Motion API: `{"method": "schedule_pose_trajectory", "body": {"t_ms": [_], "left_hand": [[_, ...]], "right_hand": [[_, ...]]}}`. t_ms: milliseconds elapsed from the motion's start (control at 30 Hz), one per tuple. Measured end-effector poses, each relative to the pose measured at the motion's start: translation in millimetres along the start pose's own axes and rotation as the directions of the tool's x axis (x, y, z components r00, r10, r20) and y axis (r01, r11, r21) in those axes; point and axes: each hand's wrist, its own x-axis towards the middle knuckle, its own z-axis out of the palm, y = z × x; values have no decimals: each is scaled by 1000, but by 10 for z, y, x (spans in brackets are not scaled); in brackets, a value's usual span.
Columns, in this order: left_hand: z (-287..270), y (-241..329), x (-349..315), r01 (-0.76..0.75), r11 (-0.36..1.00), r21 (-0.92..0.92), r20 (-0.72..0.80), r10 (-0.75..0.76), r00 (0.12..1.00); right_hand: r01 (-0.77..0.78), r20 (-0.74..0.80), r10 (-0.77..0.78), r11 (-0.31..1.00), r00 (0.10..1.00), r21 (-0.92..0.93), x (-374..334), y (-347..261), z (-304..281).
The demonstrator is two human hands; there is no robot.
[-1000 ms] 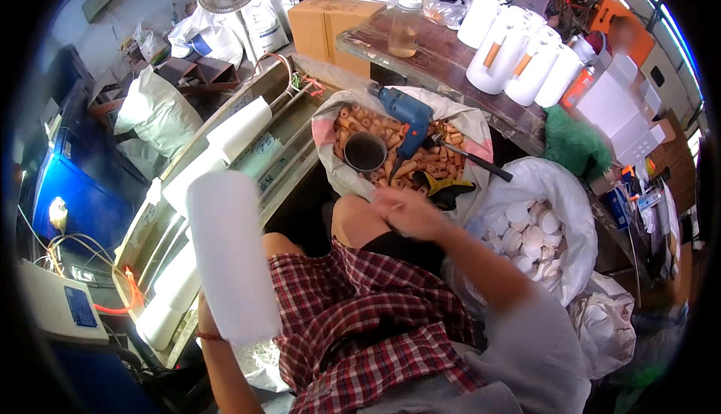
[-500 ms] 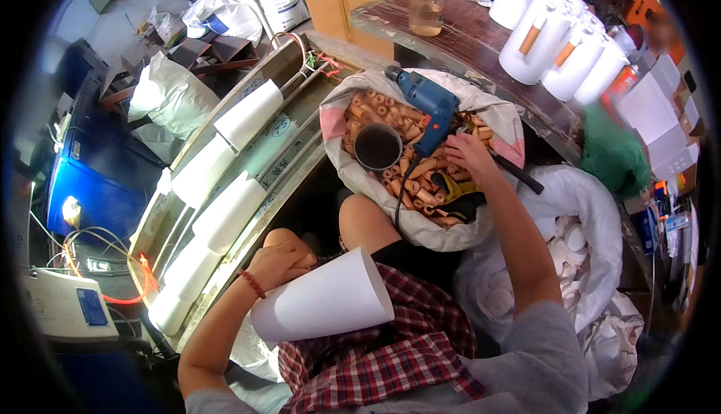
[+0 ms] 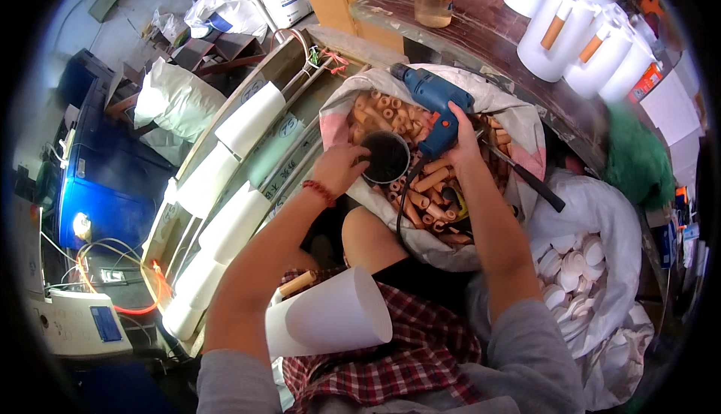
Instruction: The person assembles white plastic cone-shaped components by inserting small pieces and using a power drill to secure them at an industrial workstation.
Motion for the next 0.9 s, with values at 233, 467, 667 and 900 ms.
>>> {"method": "schedule_pose_trajectory", "body": {"t_ms": [233, 467, 667, 900], "left_hand": [[209, -46, 273, 39, 979, 199, 129, -65, 990], [350, -90, 196, -47, 976, 212, -97, 69, 993], [-383, -148, -495, 48, 812, -582, -204, -203, 958], [-823, -680, -2044, 306, 291, -906, 86, -583, 808]], "right_hand": [[86, 71, -84, 996, 994, -31, 12, -78, -166], [229, 109, -203, 904, 973, -362, -1558, -664, -167], [208, 133, -162, 824, 978, -526, -2465, -566, -344], [-99, 135, 226, 788, 965, -608, -2642, 441, -293]]}}
